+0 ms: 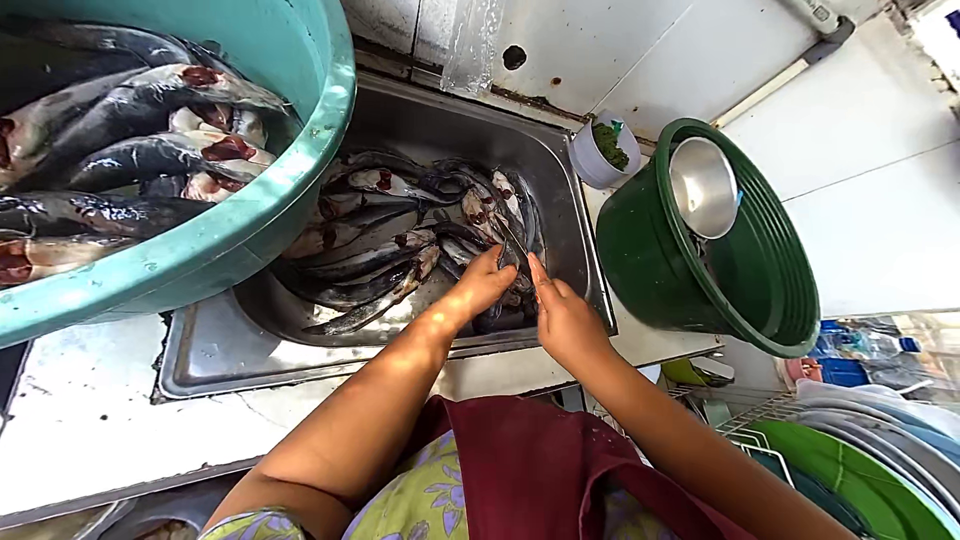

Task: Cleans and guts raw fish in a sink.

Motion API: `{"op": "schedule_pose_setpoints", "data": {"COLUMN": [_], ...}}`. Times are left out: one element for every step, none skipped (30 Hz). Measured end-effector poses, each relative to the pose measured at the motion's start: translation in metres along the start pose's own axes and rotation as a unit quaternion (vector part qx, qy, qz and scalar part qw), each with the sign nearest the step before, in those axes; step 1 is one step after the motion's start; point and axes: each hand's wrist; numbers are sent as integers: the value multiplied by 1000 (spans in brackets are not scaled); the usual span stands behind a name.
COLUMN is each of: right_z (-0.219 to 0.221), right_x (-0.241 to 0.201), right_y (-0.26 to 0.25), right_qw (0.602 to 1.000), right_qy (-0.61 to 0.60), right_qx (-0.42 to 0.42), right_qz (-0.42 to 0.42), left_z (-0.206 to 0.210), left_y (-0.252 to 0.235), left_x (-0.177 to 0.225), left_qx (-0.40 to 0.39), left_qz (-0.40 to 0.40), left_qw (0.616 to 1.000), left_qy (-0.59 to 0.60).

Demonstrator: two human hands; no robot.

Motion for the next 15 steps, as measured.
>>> {"op": "schedule_pose_setpoints", "data": {"right_z": [1,3,4,4,5,5,6,7,9,12,13,13,14,16,20], "right_x": [-5,-10,-14,-15,-14,-11,-5,2,11,21,30,39,49,59,68], "right_y": [-10,-20,-29,-36,-38,-36,-31,-23,-13,-2,9,19,27,35,42], "right_qw": [1000,1000,1000,1000,999,999,997,992,984,976,972,970,969,967,961], "right_qy": [-7,-11,-13,-16,-25,-45,-78,-122,-167,-201,-218,-224,-228,-234,-245], "right_qx": [0,1,-3,-7,-4,6,21,41,63,81,89,89,80,62,40], "right_qz": [7,11,17,21,21,19,17,13,9,8,15,27,50,81,123], "left_z": [1,2,4,4,4,3,4,4,4,4,2,1,0,0,1], "left_y": [-1,-3,-4,-4,-3,-3,-6,-11,-18,-22,-24,-25,-25,-23,-19], "left_x": [-1,-2,-3,-3,-2,-1,-2,-5,-8,-8,-9,-8,-7,-5,-3], "left_qx": [-2,-4,-9,-13,-15,-15,-8,1,10,27,45,63,76,85,94], "left_qz": [12,30,49,64,68,66,63,56,39,20,4,-12,-27,-45,-64], "left_qw": [1000,999,998,997,996,997,997,998,999,999,998,997,995,992,988], "left_qy": [-15,-31,-42,-47,-48,-45,-36,-20,2,19,33,48,66,85,104]}}
Point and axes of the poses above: each hand's wrist, its own y-axis away from the middle knuckle, its own z-axis out of the palm, x = y × z, and after that the axes turned 14 degrees about x, right-handed
